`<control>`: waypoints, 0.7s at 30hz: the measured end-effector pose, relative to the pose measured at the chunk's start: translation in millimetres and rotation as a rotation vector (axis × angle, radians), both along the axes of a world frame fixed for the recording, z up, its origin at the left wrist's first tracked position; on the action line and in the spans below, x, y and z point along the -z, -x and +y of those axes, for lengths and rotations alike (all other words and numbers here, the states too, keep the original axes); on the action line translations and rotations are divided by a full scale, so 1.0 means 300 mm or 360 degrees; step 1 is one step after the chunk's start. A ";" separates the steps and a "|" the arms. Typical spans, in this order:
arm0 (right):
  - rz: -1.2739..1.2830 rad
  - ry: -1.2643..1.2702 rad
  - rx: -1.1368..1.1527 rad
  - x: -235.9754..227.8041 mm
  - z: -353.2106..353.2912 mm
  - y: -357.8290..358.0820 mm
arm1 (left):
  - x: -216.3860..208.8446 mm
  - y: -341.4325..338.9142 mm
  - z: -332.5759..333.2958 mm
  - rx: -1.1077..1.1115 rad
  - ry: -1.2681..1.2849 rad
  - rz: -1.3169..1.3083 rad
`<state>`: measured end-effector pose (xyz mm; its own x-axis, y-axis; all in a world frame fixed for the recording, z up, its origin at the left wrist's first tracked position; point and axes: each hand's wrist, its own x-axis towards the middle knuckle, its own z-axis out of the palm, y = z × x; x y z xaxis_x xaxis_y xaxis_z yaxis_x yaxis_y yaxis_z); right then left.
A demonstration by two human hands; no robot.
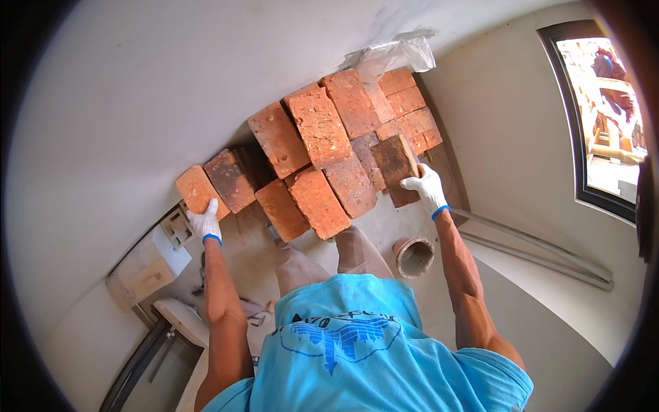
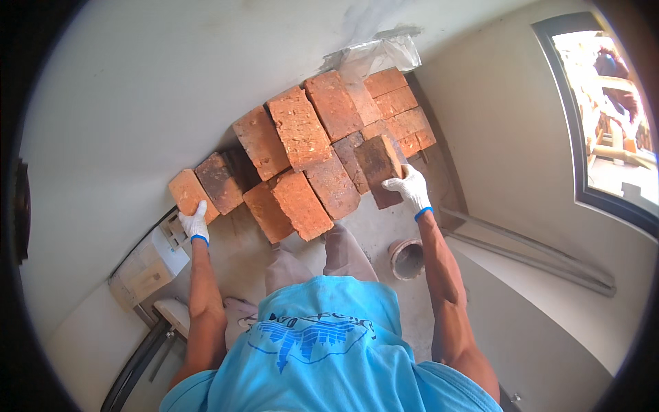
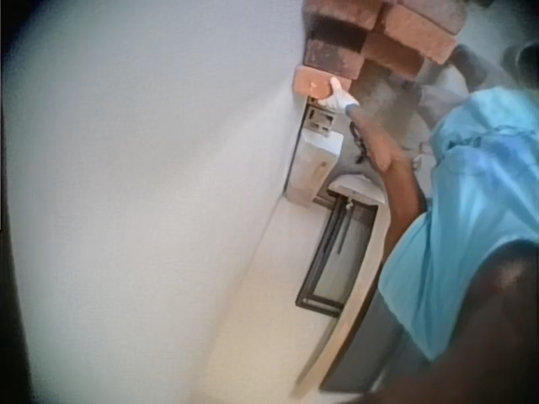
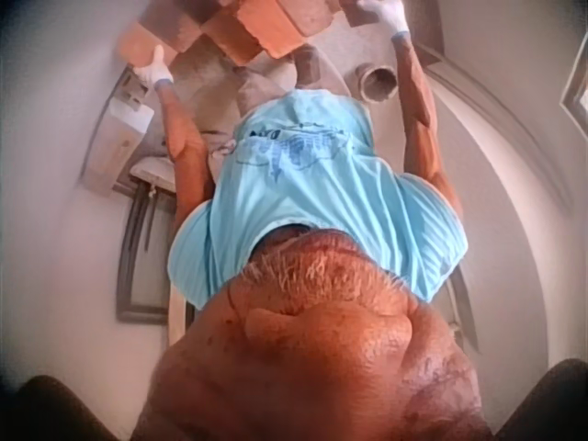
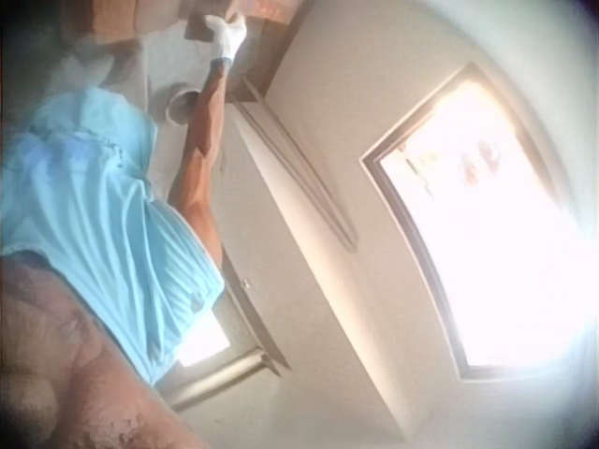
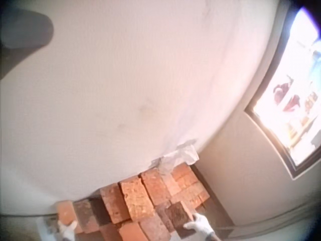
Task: The person stacks red bricks on the floor in a small room. They pick up bricks from a pile and arrange them into a neat stack, occasionally passing bricks through a window to another person.
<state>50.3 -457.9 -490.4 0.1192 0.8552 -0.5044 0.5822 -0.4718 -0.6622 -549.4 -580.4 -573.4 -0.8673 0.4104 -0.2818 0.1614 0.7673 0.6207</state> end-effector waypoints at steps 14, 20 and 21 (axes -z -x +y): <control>-0.0950 -0.0427 -0.0607 0.201 0.078 0.175 | 0.078 0.042 -0.029 0.0075 -0.0554 -0.0284; -0.0237 -0.0842 -0.0378 -0.126 0.006 0.378 | 0.233 0.202 -0.180 0.0037 -0.0474 -0.0085; -0.0094 -0.0932 -0.0431 -0.220 -0.031 0.470 | 0.237 0.201 -0.185 -0.0062 -0.0542 -0.0234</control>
<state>-90.6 -467.3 -424.5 -0.1258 0.9905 0.0558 0.6734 0.1266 -0.7284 -609.7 -635.9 -644.4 -0.8447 0.4694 -0.2572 0.0264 0.5164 0.8559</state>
